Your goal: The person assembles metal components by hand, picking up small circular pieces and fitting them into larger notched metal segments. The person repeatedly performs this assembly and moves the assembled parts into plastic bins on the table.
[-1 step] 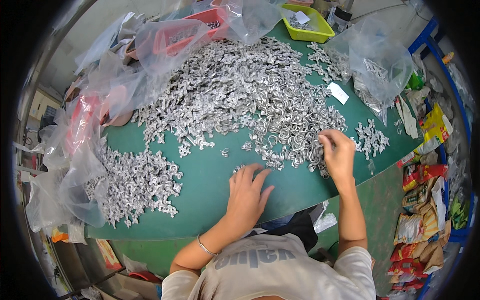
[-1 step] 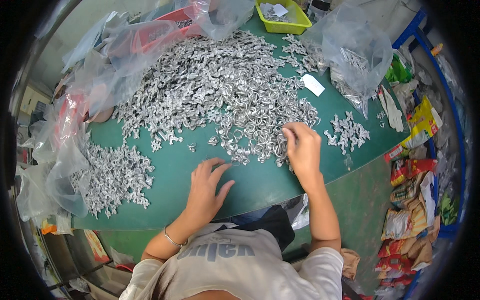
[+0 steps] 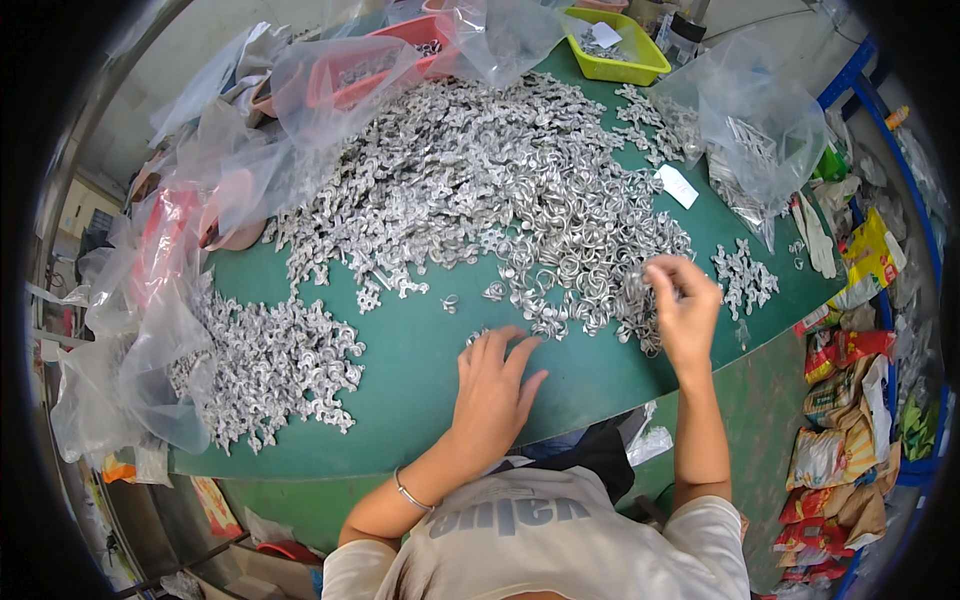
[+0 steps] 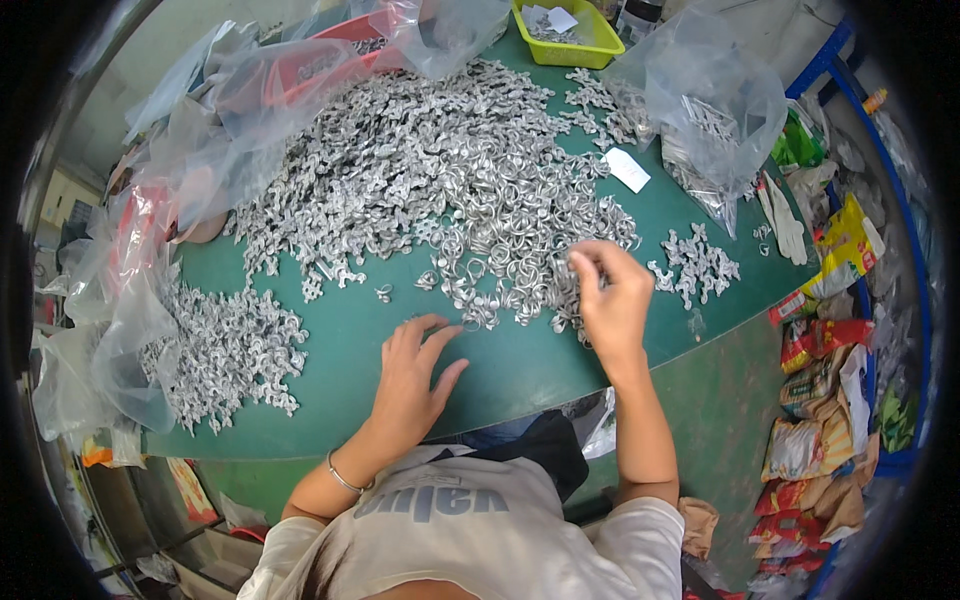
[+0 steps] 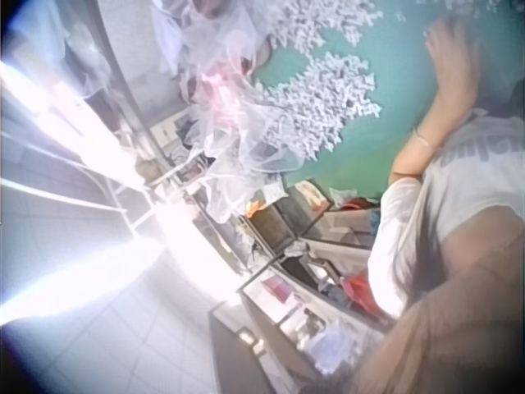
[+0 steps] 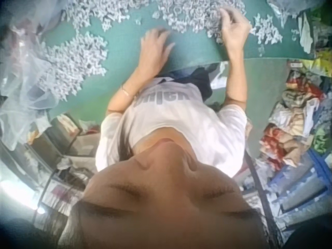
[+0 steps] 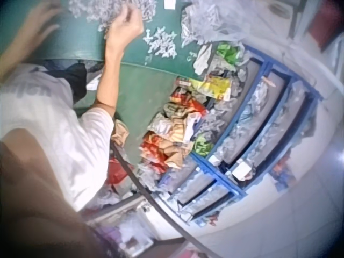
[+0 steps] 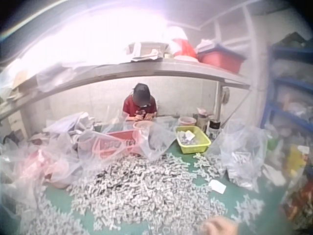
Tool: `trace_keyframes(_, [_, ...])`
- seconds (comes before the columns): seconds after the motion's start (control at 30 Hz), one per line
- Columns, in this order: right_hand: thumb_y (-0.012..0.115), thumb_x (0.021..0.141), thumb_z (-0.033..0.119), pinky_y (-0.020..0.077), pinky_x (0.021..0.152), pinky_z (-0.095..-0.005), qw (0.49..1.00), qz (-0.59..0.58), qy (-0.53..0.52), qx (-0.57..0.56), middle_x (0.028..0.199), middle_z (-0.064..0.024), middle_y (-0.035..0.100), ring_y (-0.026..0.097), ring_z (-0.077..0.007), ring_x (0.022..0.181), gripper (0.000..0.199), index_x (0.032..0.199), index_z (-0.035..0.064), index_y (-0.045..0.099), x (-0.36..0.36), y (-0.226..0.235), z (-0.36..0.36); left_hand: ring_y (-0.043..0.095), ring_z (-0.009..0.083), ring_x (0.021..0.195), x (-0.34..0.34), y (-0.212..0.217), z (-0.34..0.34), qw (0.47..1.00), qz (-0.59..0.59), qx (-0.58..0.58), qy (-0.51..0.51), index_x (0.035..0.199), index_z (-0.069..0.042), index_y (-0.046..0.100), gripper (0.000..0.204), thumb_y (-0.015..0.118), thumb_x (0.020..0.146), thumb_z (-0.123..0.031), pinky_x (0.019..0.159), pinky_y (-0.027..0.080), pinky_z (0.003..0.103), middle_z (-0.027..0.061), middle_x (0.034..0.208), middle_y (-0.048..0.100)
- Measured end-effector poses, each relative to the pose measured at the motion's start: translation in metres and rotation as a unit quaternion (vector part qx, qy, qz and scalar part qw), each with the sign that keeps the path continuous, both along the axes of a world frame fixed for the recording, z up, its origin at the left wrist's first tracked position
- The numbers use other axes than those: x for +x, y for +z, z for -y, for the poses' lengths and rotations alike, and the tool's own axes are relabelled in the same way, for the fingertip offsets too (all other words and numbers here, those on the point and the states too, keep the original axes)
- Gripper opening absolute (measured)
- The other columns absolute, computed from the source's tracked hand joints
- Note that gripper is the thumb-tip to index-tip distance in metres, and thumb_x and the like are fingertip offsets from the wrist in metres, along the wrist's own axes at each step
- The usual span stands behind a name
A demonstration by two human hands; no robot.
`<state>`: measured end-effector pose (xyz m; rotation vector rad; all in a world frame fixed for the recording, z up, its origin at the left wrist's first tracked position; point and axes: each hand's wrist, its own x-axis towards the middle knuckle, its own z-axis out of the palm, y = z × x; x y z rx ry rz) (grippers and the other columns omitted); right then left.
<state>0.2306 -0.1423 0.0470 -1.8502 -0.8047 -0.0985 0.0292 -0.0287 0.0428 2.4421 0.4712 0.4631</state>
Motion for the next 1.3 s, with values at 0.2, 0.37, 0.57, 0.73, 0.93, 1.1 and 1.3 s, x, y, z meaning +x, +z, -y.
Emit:
trace_keyframes(0.2, [0.058, 0.077, -0.003, 0.0444, 0.055, -0.0268, 0.991, 0.088, -0.014, -0.102, 0.069, -0.0118, 0.061, 0.059, -0.0163, 0.059, 0.004, 0.081, -0.0044, 0.058, 0.003, -0.002, -0.006, 0.046, 0.0306, 0.099, 0.005, 0.004, 0.002, 1.000, -0.001, 0.001, -0.012, 0.109, -0.005, 0.052, 0.037, 0.065, 0.074, -0.009, 0.084, 0.035, 0.039, 0.0123, 0.110, 0.047])
trace_keyframes(0.37, [0.057, 0.078, -0.003, 0.0438, 0.054, -0.0250, 0.995, -0.085, 0.019, -0.043, 0.065, -0.0119, 0.059, 0.056, -0.0143, 0.055, 0.003, 0.080, -0.0051, 0.057, 0.006, -0.007, -0.004, 0.046, 0.0302, 0.097, 0.008, 0.003, 0.003, 1.000, 0.016, 0.010, -0.015, 0.109, -0.004, 0.052, 0.037, 0.065, 0.074, -0.009, 0.083, 0.036, 0.039, 0.0120, 0.109, 0.048])
trace_keyframes(0.57, [0.057, 0.080, -0.002, 0.0439, 0.057, -0.0222, 0.993, -0.109, 0.013, -0.050, 0.068, -0.0044, 0.060, 0.055, -0.0082, 0.061, 0.003, 0.081, -0.0044, 0.058, 0.001, -0.006, -0.004, 0.047, 0.0306, 0.098, 0.014, 0.004, 0.004, 1.000, 0.016, 0.004, -0.022, 0.112, -0.004, 0.050, 0.040, 0.065, 0.074, -0.008, 0.082, 0.036, 0.039, 0.0133, 0.109, 0.049])
trace_keyframes(0.73, [0.058, 0.079, -0.002, 0.0436, 0.057, -0.0207, 0.995, -0.079, 0.052, -0.031, 0.071, -0.0042, 0.061, 0.055, -0.0073, 0.062, 0.004, 0.083, -0.0037, 0.058, -0.008, -0.009, -0.006, 0.047, 0.0318, 0.101, 0.036, 0.006, 0.001, 0.997, 0.068, -0.039, -0.020, 0.118, -0.002, 0.045, 0.046, 0.063, 0.075, -0.006, 0.085, 0.038, 0.038, 0.0155, 0.111, 0.048])
trace_keyframes(0.93, [0.061, 0.077, -0.001, 0.0392, 0.052, -0.0194, 0.968, -0.228, 0.103, 0.010, 0.073, -0.0039, 0.061, 0.050, -0.0046, 0.058, 0.004, 0.081, -0.0012, 0.060, -0.024, -0.015, -0.006, 0.051, 0.0333, 0.094, 0.078, -0.008, -0.002, 0.974, 0.145, -0.168, -0.052, 0.109, 0.002, 0.049, 0.034, 0.058, 0.077, -0.002, 0.081, 0.042, 0.037, 0.0172, 0.105, 0.051])
trace_keyframes(1.1, [0.063, 0.074, 0.001, 0.0406, 0.053, -0.0241, 0.998, -0.050, 0.038, -0.013, 0.082, -0.0082, 0.062, 0.052, -0.0118, 0.057, 0.010, 0.083, -0.0002, 0.063, -0.002, -0.014, 0.005, 0.059, 0.0247, 0.073, 0.092, -0.025, -0.025, 0.971, 0.206, -0.124, 0.003, 0.085, 0.000, 0.062, 0.018, 0.053, 0.073, 0.011, 0.065, 0.047, 0.029, 0.0131, 0.084, 0.061])
trace_keyframes(1.3, [0.064, 0.075, 0.011, 0.0439, 0.058, -0.0388, 0.971, 0.100, -0.133, -0.170, 0.079, -0.0150, 0.060, 0.057, -0.0317, 0.065, 0.013, 0.079, -0.0012, 0.061, 0.063, -0.015, 0.005, 0.060, 0.0227, 0.069, 0.099, -0.020, -0.040, 0.940, 0.188, -0.284, 0.031, 0.092, 0.005, 0.057, 0.018, 0.046, 0.079, 0.010, 0.061, 0.047, 0.029, 0.0143, 0.084, 0.061])
